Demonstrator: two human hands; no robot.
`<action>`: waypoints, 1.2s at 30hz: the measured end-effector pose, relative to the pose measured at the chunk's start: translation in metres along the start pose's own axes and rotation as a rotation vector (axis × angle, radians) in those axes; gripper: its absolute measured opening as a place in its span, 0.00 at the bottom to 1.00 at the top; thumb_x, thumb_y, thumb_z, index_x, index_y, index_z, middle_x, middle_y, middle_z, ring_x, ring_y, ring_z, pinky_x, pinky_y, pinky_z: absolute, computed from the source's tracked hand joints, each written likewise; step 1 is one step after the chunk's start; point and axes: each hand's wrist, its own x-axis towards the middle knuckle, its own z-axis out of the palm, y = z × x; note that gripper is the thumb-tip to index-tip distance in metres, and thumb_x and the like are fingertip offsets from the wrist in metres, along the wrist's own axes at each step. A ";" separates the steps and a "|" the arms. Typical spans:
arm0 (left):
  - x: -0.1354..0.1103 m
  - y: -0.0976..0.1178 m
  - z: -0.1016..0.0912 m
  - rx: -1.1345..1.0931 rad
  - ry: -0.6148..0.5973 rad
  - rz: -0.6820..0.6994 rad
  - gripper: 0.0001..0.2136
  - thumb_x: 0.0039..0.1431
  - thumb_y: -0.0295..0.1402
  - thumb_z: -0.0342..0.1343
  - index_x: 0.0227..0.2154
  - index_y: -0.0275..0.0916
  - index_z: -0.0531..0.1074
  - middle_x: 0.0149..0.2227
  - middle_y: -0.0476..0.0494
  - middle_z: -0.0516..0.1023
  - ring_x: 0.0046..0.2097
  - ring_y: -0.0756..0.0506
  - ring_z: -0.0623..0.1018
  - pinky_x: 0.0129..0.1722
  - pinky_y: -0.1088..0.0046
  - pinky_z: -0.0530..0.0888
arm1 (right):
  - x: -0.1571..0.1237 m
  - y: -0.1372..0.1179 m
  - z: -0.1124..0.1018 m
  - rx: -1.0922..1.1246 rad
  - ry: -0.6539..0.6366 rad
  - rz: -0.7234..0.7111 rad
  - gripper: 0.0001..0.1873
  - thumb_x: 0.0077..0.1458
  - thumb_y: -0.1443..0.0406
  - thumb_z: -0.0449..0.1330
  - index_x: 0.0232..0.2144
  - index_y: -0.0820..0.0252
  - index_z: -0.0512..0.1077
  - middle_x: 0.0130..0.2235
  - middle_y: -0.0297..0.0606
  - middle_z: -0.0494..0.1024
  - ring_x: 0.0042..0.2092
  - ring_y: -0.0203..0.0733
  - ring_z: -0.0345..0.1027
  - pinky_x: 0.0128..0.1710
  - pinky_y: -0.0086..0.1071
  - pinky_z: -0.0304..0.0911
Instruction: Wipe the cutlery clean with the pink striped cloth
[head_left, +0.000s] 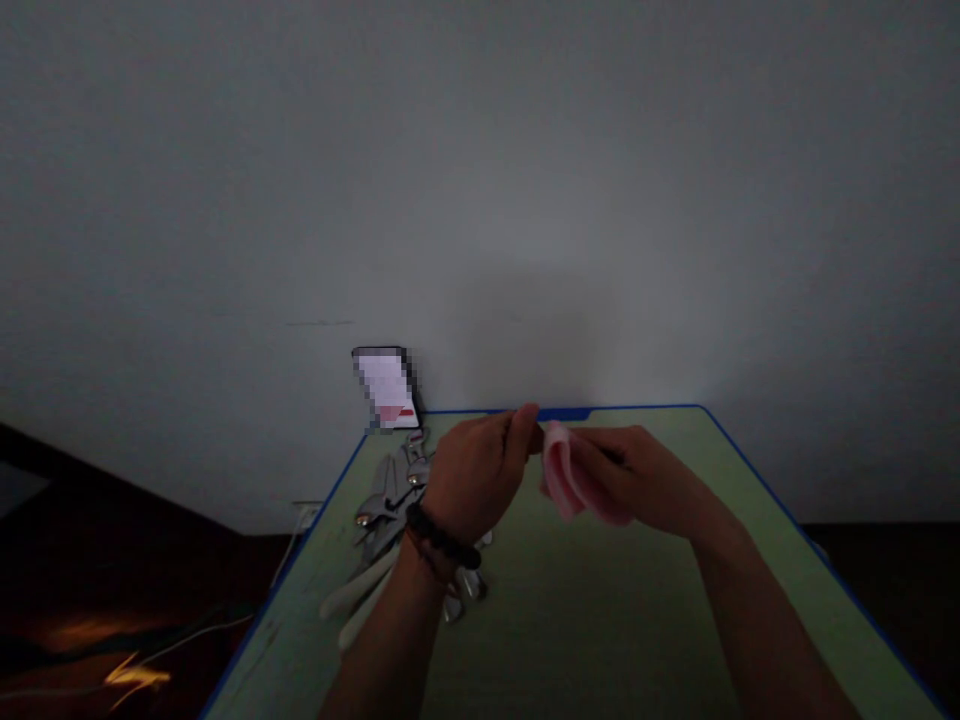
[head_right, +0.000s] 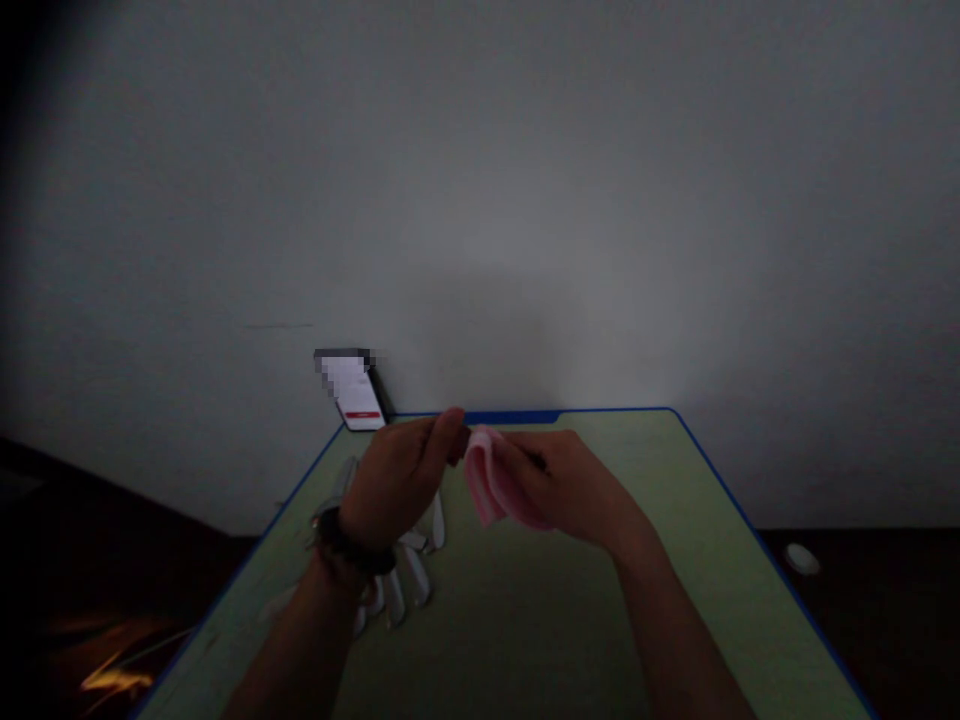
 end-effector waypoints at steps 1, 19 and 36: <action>0.000 0.000 0.000 0.030 0.006 0.014 0.24 0.65 0.39 0.37 0.25 0.37 0.75 0.23 0.46 0.77 0.25 0.49 0.74 0.26 0.74 0.62 | 0.002 -0.002 0.005 0.008 -0.003 -0.020 0.19 0.59 0.58 0.46 0.33 0.59 0.74 0.30 0.35 0.76 0.32 0.36 0.67 0.32 0.28 0.58; -0.005 0.006 0.011 0.010 0.160 0.018 0.24 0.65 0.40 0.36 0.21 0.35 0.70 0.21 0.46 0.74 0.23 0.51 0.69 0.24 0.74 0.58 | -0.007 -0.018 0.007 -0.238 0.073 -0.091 0.17 0.60 0.59 0.45 0.31 0.56 0.72 0.29 0.34 0.76 0.27 0.34 0.64 0.28 0.29 0.53; 0.001 -0.007 0.017 -0.034 -0.138 0.221 0.21 0.63 0.39 0.41 0.18 0.35 0.68 0.16 0.53 0.62 0.21 0.53 0.63 0.21 0.77 0.55 | 0.006 0.020 0.003 -0.242 -0.204 -0.023 0.24 0.58 0.50 0.43 0.30 0.61 0.71 0.31 0.37 0.76 0.30 0.37 0.63 0.31 0.29 0.55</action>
